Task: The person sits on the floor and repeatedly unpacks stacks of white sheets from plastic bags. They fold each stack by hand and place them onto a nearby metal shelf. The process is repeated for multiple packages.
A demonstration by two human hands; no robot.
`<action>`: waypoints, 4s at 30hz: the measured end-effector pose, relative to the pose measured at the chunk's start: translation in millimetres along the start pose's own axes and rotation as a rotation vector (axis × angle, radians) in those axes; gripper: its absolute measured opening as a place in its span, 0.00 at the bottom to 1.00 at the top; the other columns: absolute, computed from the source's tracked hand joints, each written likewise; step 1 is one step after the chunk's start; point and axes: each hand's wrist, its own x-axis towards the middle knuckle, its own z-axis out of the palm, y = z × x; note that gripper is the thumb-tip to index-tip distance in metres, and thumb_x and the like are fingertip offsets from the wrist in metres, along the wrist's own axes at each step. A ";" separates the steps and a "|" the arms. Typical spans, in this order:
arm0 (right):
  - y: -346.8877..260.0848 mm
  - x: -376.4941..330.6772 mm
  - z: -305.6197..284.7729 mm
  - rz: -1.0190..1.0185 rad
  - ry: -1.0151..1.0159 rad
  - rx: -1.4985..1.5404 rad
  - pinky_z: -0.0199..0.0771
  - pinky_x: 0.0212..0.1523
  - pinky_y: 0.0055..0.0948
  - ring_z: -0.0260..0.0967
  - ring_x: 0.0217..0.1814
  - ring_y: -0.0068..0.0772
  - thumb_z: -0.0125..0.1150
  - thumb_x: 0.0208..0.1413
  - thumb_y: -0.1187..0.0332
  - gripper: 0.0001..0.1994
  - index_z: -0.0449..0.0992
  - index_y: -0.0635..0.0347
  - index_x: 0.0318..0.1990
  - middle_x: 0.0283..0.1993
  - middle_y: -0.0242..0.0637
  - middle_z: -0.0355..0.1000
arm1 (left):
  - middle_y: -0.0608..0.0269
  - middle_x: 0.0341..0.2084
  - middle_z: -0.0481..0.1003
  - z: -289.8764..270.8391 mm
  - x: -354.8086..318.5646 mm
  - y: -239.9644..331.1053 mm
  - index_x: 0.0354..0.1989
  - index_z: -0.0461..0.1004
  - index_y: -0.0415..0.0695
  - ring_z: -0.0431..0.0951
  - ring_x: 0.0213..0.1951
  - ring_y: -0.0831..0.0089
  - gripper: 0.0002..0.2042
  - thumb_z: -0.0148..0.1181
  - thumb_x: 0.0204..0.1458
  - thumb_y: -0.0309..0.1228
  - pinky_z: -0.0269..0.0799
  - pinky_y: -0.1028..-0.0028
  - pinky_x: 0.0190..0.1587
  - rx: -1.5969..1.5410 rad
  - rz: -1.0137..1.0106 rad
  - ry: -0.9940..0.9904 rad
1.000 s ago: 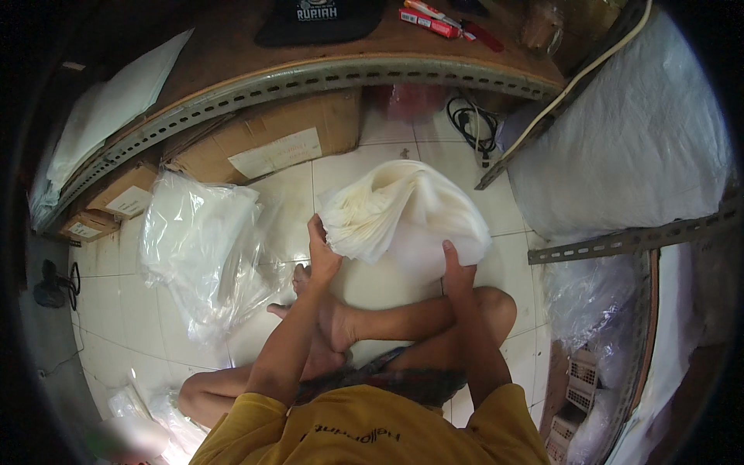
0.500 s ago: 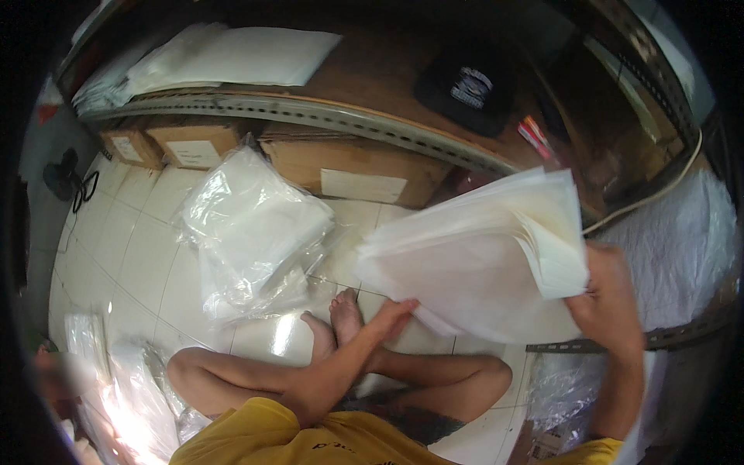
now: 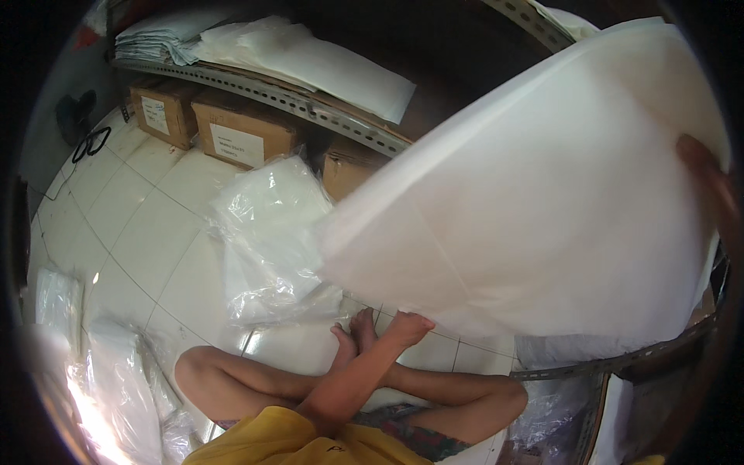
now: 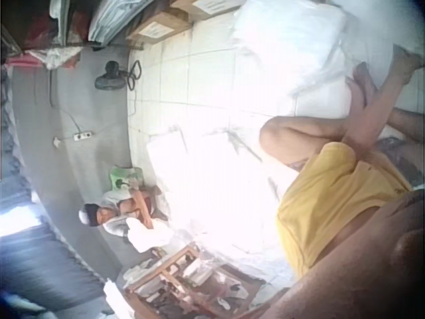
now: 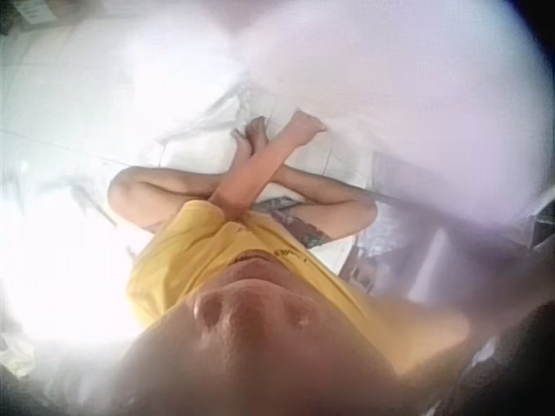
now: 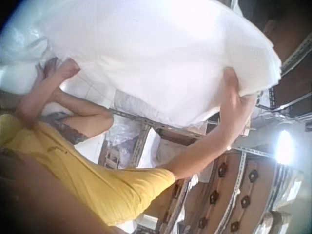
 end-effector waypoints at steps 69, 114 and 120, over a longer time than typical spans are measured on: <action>-142.3 -25.4 515.3 -0.815 -0.721 0.549 0.52 0.70 0.50 0.52 0.73 0.49 0.69 0.48 0.68 0.37 0.61 0.53 0.68 0.70 0.45 0.57 | 0.47 0.61 0.63 -153.5 -87.7 169.0 0.64 0.63 0.44 0.60 0.63 0.47 0.36 0.70 0.45 0.38 0.55 0.53 0.66 1.803 0.022 0.590; 14.6 -325.4 512.2 0.779 -0.509 1.608 0.66 0.38 0.20 0.67 0.36 0.16 0.56 0.63 0.68 0.08 0.77 0.62 0.41 0.34 0.26 0.73 | 0.49 0.35 0.75 -14.9 -45.7 9.7 0.43 0.75 0.38 0.77 0.31 0.57 0.12 0.63 0.53 0.31 0.74 0.64 0.34 1.341 -0.074 0.276; 9.1 -338.7 519.2 0.727 -0.453 1.671 0.68 0.35 0.21 0.65 0.34 0.15 0.60 0.57 0.76 0.02 0.73 0.60 0.33 0.30 0.23 0.70 | 0.46 0.32 0.77 9.8 -0.7 -39.4 0.38 0.77 0.37 0.79 0.31 0.55 0.15 0.60 0.54 0.39 0.74 0.61 0.36 1.646 -0.358 0.057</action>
